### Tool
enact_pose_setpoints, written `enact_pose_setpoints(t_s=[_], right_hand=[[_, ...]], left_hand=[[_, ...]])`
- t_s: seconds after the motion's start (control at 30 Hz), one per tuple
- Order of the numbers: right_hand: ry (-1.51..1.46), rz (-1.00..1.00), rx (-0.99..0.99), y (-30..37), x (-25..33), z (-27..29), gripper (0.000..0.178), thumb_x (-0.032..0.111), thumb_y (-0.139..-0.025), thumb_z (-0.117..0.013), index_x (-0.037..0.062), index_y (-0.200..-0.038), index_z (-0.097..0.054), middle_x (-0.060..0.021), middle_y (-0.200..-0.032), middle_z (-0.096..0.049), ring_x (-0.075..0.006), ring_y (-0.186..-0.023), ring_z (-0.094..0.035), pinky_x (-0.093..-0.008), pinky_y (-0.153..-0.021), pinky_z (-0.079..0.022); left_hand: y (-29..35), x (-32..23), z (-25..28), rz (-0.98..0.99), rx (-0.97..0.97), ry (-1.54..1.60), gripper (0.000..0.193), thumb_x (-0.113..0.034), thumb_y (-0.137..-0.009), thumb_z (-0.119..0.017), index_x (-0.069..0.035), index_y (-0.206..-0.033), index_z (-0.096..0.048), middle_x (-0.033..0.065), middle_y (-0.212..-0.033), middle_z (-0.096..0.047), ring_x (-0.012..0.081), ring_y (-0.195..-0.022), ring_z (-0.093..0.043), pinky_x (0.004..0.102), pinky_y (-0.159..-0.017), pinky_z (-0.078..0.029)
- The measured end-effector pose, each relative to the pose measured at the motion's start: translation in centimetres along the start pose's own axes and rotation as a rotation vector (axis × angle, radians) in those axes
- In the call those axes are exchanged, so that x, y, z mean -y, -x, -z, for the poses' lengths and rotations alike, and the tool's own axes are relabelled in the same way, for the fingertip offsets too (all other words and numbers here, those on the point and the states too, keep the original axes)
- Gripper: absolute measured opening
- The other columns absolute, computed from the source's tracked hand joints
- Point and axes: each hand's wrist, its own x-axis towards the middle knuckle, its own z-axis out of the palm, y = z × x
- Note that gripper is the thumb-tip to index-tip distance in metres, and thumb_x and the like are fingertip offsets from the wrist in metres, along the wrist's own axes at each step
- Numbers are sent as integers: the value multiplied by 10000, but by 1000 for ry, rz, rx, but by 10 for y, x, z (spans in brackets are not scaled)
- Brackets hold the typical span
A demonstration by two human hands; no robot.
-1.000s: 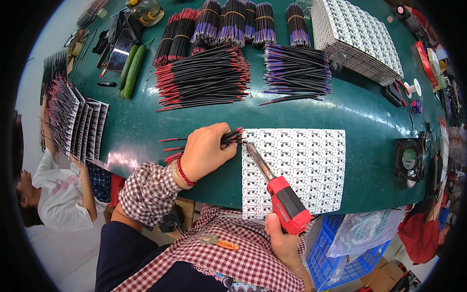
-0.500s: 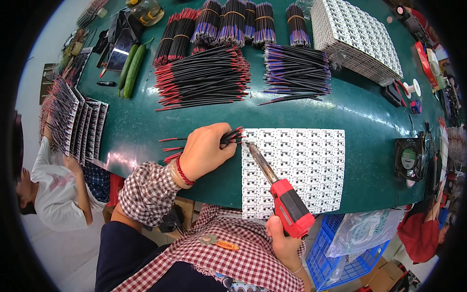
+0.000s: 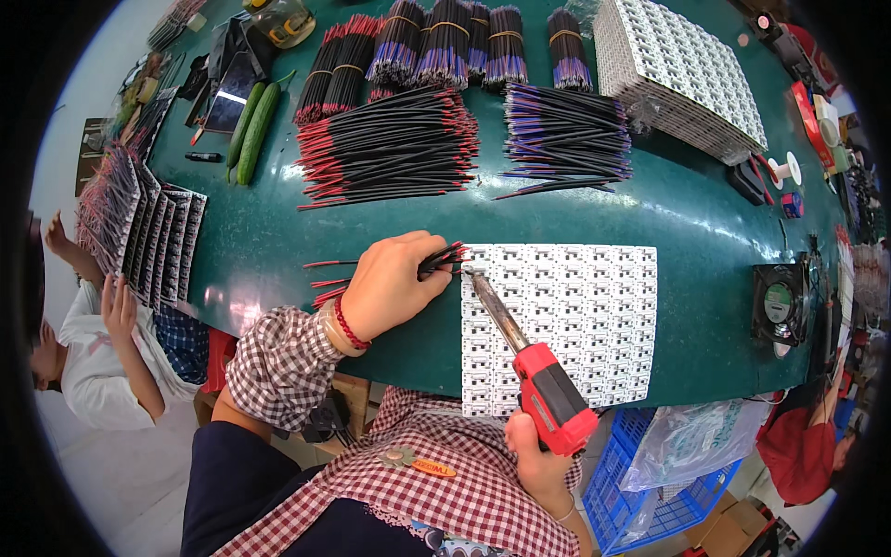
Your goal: The person solders wires onto a circuit board sheet using a soldering tool, sets the assembled board aside, places a new board sheet on the table, and solders wires onto it.
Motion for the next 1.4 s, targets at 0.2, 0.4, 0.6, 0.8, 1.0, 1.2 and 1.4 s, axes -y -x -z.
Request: enact_pose_setpoints(t_s=[0.2,0.4,0.6,0.8,1.0,1.2,1.4], right_hand=[[107,-40,48,-2,-9,5,234,143,-912,-518,-37,-1059,-486,-63,-631,-531,-111,-496,-469,-259,-498,-419],[-30,70,-51,2,-8,5,311,172,-915,-518,-40,-1134,-456,-75,-645,-538,-117,-472,-450,-271,-485,-431],[-48,128,-46,7,-10,13,349,203,-922,-524,-38,-1162,-445,-79,-656,-549,-110,-457,-442,-280,-464,-439],[-71,134,-61,14,-14,17,364,223,-929,-519,-40,-1169,-445,-80,-657,-551,-106,-456,-438,-269,-461,-431],[-61,158,-26,17,-13,21,364,216,-924,-526,-36,-1174,-447,-83,-660,-552,-108,-459,-440,-273,-465,-431],[-33,81,21,17,-17,18,336,169,-920,-525,-38,-1172,-446,-84,-667,-552,-113,-475,-448,-271,-488,-433],[-19,34,9,14,-13,10,291,132,-917,-514,-43,-1143,-459,-81,-671,-551,-113,-491,-459,-268,-496,-434]], left_hand=[[-1,2,-1,-29,-9,12,141,-110,-760,-635,-25,-868,-605,122,-743,-569,329,-659,-560,398,-599,-436],[-1,3,-1,-26,7,11,143,-106,-768,-627,-20,-880,-602,128,-754,-577,328,-667,-567,399,-601,-437],[2,0,8,-22,97,46,179,-116,-776,-628,0,-904,-580,138,-753,-577,341,-677,-570,371,-626,-454],[9,7,4,-143,-169,74,127,-40,-786,-633,10,-881,-564,139,-832,-560,313,-734,-581,350,-633,-464],[18,-8,13,-62,-117,205,154,-22,-758,-657,20,-876,-568,129,-814,-579,288,-692,-576,353,-614,-457],[19,-3,-2,30,-27,89,200,-136,-727,-652,29,-807,-571,187,-650,-561,344,-577,-567,389,-551,-439],[18,-6,-5,39,-22,-21,171,-128,-728,-640,15,-768,-557,160,-639,-561,345,-591,-570,404,-550,-439]])
